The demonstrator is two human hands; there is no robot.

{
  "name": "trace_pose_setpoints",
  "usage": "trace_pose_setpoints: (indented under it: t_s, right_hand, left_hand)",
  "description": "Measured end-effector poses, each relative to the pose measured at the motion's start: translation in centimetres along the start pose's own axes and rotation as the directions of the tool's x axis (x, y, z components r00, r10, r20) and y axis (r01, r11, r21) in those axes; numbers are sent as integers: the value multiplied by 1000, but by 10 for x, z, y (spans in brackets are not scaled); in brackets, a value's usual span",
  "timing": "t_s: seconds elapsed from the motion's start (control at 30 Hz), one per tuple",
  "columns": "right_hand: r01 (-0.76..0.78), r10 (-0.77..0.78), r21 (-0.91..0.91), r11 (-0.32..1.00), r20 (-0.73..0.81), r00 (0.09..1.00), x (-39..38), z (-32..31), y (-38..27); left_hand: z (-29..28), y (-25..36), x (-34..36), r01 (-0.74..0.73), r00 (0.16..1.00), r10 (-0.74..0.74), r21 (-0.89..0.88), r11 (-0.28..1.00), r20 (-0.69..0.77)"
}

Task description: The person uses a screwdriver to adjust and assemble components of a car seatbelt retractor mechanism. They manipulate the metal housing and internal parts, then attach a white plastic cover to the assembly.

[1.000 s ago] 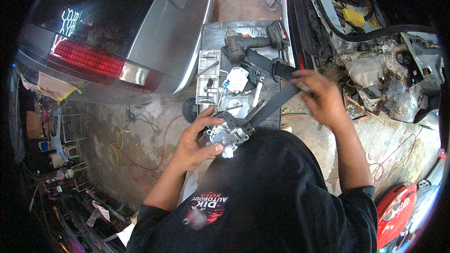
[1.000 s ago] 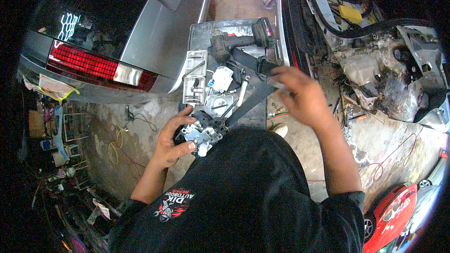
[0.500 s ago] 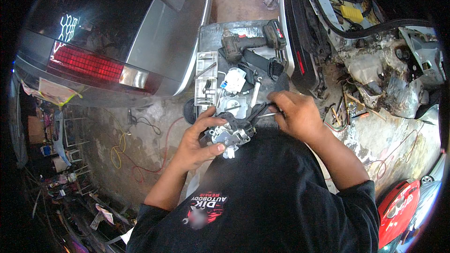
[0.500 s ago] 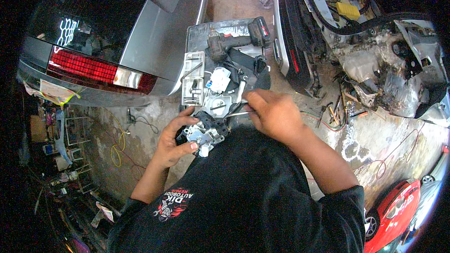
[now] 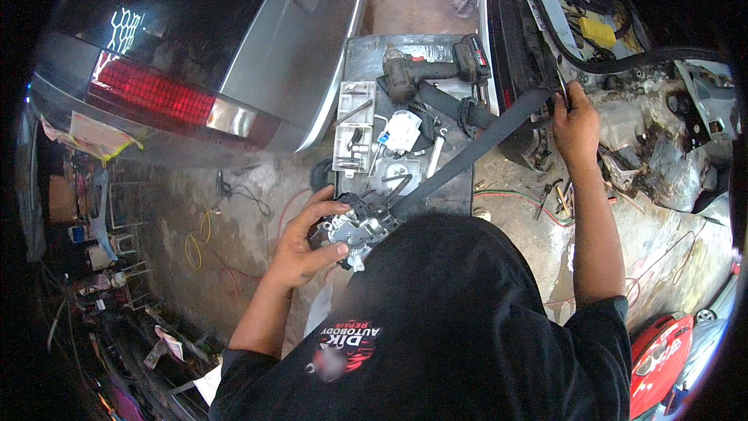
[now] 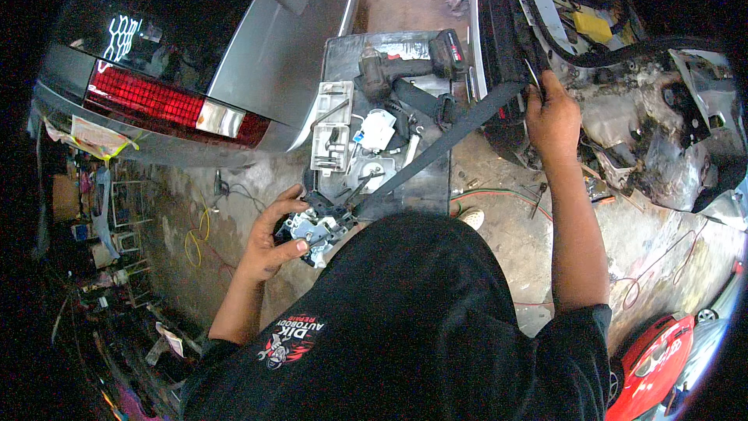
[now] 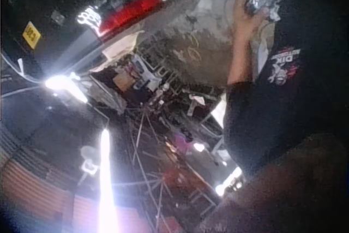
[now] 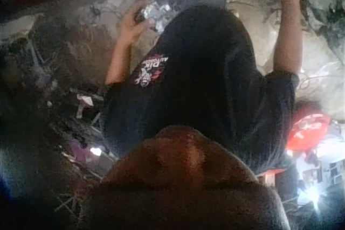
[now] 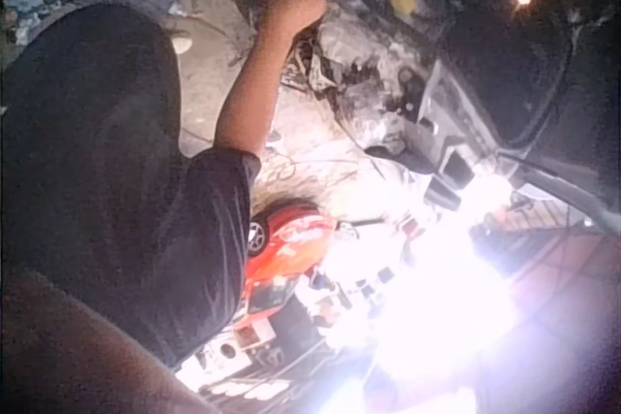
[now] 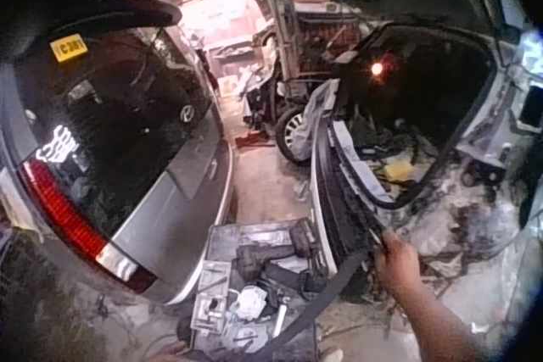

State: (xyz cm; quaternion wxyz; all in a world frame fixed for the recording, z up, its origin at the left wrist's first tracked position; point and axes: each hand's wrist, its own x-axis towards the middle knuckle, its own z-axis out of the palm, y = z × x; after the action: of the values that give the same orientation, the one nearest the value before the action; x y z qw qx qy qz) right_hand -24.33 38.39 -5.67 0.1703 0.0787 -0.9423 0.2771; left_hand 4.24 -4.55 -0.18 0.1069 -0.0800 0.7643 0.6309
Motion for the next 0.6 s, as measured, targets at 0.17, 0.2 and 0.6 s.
trace_pose_setpoints:
  t_s: [0.17, 0.2, 0.6]
  right_hand:
    - [33, -33, 6, 999, 44, 998, -7, 10, -8]
    - [51, -52, 17, 999, 42, 998, -8, 10, -10]
    - [130, -145, 122, 984, 124, 982, -25, 2, -38]
  left_hand:
    - [5, 4, 1, 15, 1000, -15, -16, 1000, 2]
    - [6, 2, 2, 12, 1000, -12, -12, 1000, 5]
    - [14, 2, 10, -26, 1000, 25, -50, 998, -12]
